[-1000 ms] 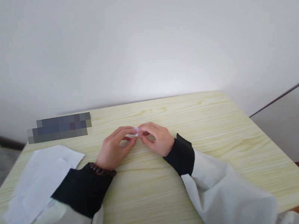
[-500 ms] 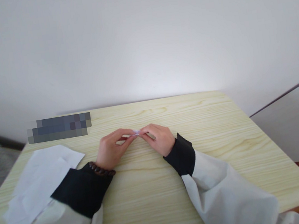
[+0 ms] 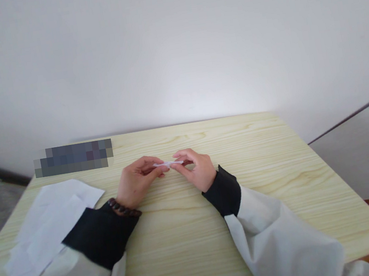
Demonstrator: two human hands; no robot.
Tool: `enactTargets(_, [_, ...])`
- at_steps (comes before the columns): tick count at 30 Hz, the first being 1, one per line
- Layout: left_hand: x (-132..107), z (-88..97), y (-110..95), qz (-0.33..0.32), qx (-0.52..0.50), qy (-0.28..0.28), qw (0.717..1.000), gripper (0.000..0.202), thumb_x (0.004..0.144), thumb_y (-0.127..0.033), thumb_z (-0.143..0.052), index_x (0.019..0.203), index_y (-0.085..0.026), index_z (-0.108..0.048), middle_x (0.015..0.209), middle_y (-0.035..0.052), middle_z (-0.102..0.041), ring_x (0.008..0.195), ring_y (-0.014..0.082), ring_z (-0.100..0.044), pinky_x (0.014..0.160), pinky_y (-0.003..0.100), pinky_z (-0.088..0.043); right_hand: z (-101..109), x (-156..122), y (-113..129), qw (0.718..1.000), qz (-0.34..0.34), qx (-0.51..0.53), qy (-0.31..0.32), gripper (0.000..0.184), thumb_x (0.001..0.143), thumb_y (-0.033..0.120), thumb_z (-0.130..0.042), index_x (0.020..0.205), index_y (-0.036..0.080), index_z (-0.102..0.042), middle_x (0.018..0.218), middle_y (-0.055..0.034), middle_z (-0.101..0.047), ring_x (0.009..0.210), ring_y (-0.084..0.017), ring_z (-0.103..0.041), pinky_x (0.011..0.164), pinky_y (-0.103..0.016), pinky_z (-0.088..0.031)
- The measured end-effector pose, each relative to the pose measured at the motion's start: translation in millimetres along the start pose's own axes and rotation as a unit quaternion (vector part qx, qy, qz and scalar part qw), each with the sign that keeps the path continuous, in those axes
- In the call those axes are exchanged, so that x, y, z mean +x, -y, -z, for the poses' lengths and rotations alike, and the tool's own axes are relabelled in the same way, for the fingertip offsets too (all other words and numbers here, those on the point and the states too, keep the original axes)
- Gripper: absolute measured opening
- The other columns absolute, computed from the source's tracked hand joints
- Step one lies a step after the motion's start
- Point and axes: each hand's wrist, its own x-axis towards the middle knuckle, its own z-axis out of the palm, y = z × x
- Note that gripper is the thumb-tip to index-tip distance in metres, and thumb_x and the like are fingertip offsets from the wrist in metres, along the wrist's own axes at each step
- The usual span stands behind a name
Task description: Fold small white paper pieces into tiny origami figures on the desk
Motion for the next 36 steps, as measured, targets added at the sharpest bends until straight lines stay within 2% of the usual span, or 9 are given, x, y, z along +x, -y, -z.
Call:
enactTargets(3, [0.3, 0.5, -0.4, 0.017, -0.008, 0.005, 1.000, 0.033, 0.066, -0.036, -0.072, 0.090, -0.014, -0.063, 0.070, 0.0031, -0.071, 0.064, 0.0161, -0.066, 0.065, 0.028, -0.053, -1.5, -0.4, -1.6, 0.999, -0.031, 0.021, 0.004, 0.019, 0.074, 0.034, -0.067, 0.085, 0.018, -0.064, 0.074, -0.0020, -0.071, 0.065, -0.014, -0.068, 0.063, -0.024, -0.056])
enactTargets(7, [0.6, 1.4, -2.1, 0.039, -0.015, 0.005, 0.999, 0.029, 0.065, -0.036, -0.073, 0.081, -0.014, -0.067, 0.066, 0.0031, -0.070, 0.064, 0.0165, -0.066, 0.065, 0.028, -0.053, -2.2, 0.6, 0.4, 0.998, -0.051, 0.026, 0.001, 0.016, 0.072, 0.034, -0.068, 0.072, 0.018, -0.066, 0.073, -0.0030, -0.072, 0.062, -0.014, -0.067, 0.060, -0.024, -0.055])
enactTargets(17, [2.3, 1.8, -5.0, 0.078, -0.095, 0.013, 0.992, 0.035, 0.068, -0.040, -0.070, 0.087, -0.011, -0.066, 0.073, 0.0075, -0.072, 0.068, 0.0188, -0.069, 0.065, 0.029, -0.057, -4.8, 1.7, -2.3, 0.974, -0.156, 0.162, 0.039, 0.018, 0.070, 0.033, -0.069, 0.077, 0.016, -0.066, 0.064, -0.0022, -0.070, 0.058, -0.014, -0.067, 0.057, -0.023, -0.054])
enactTargets(20, [1.7, 0.7, -2.0, 0.038, -0.059, 0.006, 0.998, 0.033, 0.075, -0.040, -0.064, 0.093, -0.012, -0.065, 0.077, 0.0066, -0.071, 0.068, 0.0171, -0.068, 0.062, 0.027, -0.057, -5.2, 2.3, -4.3, 0.958, -0.183, 0.215, 0.040, 0.019, 0.068, 0.032, -0.071, 0.077, 0.016, -0.065, 0.065, -0.0012, -0.070, 0.057, -0.013, -0.067, 0.056, -0.023, -0.054])
enactTargets(23, [0.6, 1.3, -0.6, -0.053, 0.042, -0.002, 0.998, 0.028, 0.077, -0.037, -0.063, 0.096, -0.016, -0.066, 0.084, 0.0055, -0.069, 0.073, 0.0156, -0.066, 0.059, 0.024, -0.056, -3.9, 4.7, -4.7, 0.946, -0.197, 0.257, 0.023, 0.020, 0.065, 0.031, -0.074, 0.074, 0.016, -0.063, 0.065, 0.0002, -0.070, 0.054, -0.012, -0.065, 0.054, -0.022, -0.054])
enactTargets(26, [-0.2, 3.5, -1.0, -0.169, 0.120, 0.009, 0.978, 0.020, 0.075, -0.034, -0.065, 0.089, -0.020, -0.069, 0.095, 0.0055, -0.066, 0.085, 0.0155, -0.063, 0.060, 0.021, -0.056, -2.4, 6.9, -4.8, 0.938, -0.206, 0.277, 0.026, 0.023, 0.063, 0.032, -0.075, 0.073, 0.016, -0.061, 0.061, 0.0012, -0.068, 0.051, -0.011, -0.064, 0.052, -0.023, -0.054])
enactTargets(28, [-0.5, 4.5, -1.1, -0.221, 0.143, 0.011, 0.965, 0.016, 0.077, -0.031, -0.064, 0.088, -0.020, -0.069, 0.094, 0.0050, -0.065, 0.084, 0.0139, -0.062, 0.063, 0.021, -0.056, -2.0, 6.9, -5.5, 0.936, -0.207, 0.281, 0.040, 0.024, 0.065, 0.035, -0.073, 0.074, 0.016, -0.061, 0.060, 0.0012, -0.067, 0.049, -0.012, -0.063, 0.051, -0.023, -0.054])
enactTargets(31, [-0.4, 4.6, -0.6, -0.238, 0.163, -0.019, 0.957, 0.013, 0.079, -0.028, -0.062, 0.086, -0.019, -0.069, 0.089, 0.0037, -0.067, 0.080, 0.0122, -0.063, 0.062, 0.020, -0.056, -1.8, 4.5, -6.1, 0.945, -0.179, 0.268, 0.055, 0.024, 0.074, 0.039, -0.065, 0.078, 0.016, -0.062, 0.063, -0.0005, -0.067, 0.053, -0.012, -0.064, 0.052, -0.024, -0.055])
enactTargets(36, [0.5, 3.5, 0.5, -0.234, 0.177, -0.048, 0.955, 0.011, 0.079, -0.026, -0.063, 0.084, -0.018, -0.068, 0.086, 0.0022, -0.070, 0.080, 0.0124, -0.064, 0.064, 0.020, -0.055, 1.0, -1.0, 0.4, 0.985, -0.053, 0.139, 0.091, 0.019, 0.081, 0.031, -0.058, 0.094, 0.018, -0.063, 0.093, -0.0057, -0.068, 0.075, -0.014, -0.066, 0.064, -0.026, -0.057])
